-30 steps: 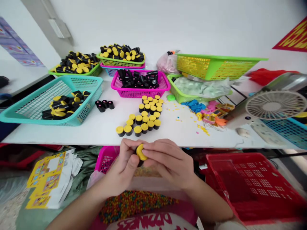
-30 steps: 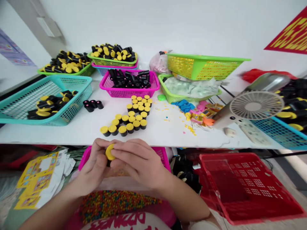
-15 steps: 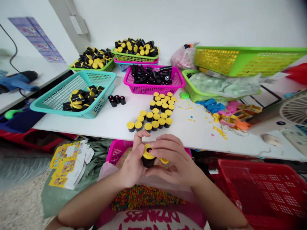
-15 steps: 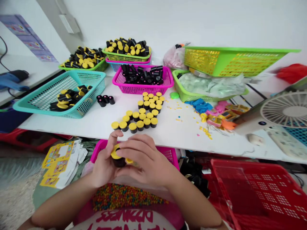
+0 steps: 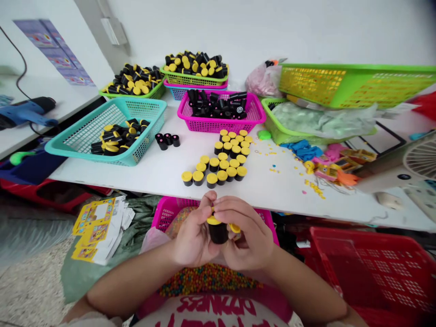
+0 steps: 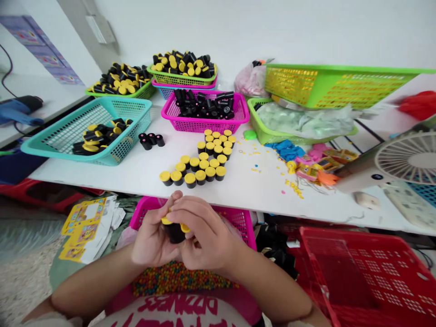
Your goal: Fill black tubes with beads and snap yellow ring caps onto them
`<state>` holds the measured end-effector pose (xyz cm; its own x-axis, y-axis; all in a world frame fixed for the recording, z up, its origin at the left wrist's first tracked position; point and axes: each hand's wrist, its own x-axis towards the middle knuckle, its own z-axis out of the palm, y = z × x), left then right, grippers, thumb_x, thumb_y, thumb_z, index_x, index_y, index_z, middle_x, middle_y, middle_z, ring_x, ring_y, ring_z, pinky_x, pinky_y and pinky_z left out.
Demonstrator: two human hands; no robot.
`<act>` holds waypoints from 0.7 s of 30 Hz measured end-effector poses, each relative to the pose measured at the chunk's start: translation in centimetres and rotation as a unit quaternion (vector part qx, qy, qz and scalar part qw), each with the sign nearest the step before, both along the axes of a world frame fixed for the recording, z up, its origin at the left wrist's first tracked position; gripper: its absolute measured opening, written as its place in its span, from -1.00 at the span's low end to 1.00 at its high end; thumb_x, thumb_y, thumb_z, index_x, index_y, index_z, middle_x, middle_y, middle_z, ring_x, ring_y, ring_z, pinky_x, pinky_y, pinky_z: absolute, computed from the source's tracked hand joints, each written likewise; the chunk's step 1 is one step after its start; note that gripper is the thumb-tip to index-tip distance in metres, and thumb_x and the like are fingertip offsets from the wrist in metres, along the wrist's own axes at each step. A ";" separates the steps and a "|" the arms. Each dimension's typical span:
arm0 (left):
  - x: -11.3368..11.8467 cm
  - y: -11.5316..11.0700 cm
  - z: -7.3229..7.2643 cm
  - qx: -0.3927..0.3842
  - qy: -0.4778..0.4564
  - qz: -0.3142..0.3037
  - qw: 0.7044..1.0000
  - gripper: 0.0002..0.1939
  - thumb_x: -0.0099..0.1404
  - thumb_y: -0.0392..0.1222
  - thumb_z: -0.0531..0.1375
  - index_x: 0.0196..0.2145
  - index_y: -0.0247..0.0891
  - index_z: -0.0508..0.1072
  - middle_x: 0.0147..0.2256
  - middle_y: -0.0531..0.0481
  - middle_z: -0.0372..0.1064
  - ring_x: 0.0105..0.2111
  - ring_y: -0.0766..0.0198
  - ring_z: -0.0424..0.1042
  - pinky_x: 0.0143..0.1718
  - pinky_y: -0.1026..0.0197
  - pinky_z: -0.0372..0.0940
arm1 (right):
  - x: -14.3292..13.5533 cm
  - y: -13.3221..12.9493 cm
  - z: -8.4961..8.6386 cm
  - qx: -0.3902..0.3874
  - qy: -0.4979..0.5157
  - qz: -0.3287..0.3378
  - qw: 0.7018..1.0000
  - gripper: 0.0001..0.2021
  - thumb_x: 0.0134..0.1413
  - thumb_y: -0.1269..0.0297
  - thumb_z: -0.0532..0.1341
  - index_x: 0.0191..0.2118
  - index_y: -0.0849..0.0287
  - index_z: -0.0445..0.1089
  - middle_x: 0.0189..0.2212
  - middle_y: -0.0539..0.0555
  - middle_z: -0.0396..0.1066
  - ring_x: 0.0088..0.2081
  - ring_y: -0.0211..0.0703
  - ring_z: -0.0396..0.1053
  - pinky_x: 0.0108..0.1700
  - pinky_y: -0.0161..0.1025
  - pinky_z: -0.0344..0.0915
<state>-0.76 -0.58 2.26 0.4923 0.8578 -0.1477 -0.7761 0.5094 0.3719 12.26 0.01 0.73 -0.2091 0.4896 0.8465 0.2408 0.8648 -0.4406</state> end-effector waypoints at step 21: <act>-0.8 0.2 0.1 0.016 -0.010 -0.093 0.996 -0.58 0.13 -0.07 0.38 -0.09 -0.01 0.33 -0.37 0.19 0.33 -0.50 0.39 0.37 -0.58 0.41 0.21 | -0.6 -0.4 0.8 -0.038 0.070 -0.003 0.997 -0.48 -0.10 0.56 0.19 0.05 0.09 0.35 -0.11 0.12 0.46 -0.07 -0.03 0.48 0.02 -0.09 0.51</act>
<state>-1.54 -0.42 2.31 0.6448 0.7563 -0.1104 -0.6773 0.6324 0.3759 11.69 -0.41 1.57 -0.0876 0.5550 0.8272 0.1778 0.8258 -0.5352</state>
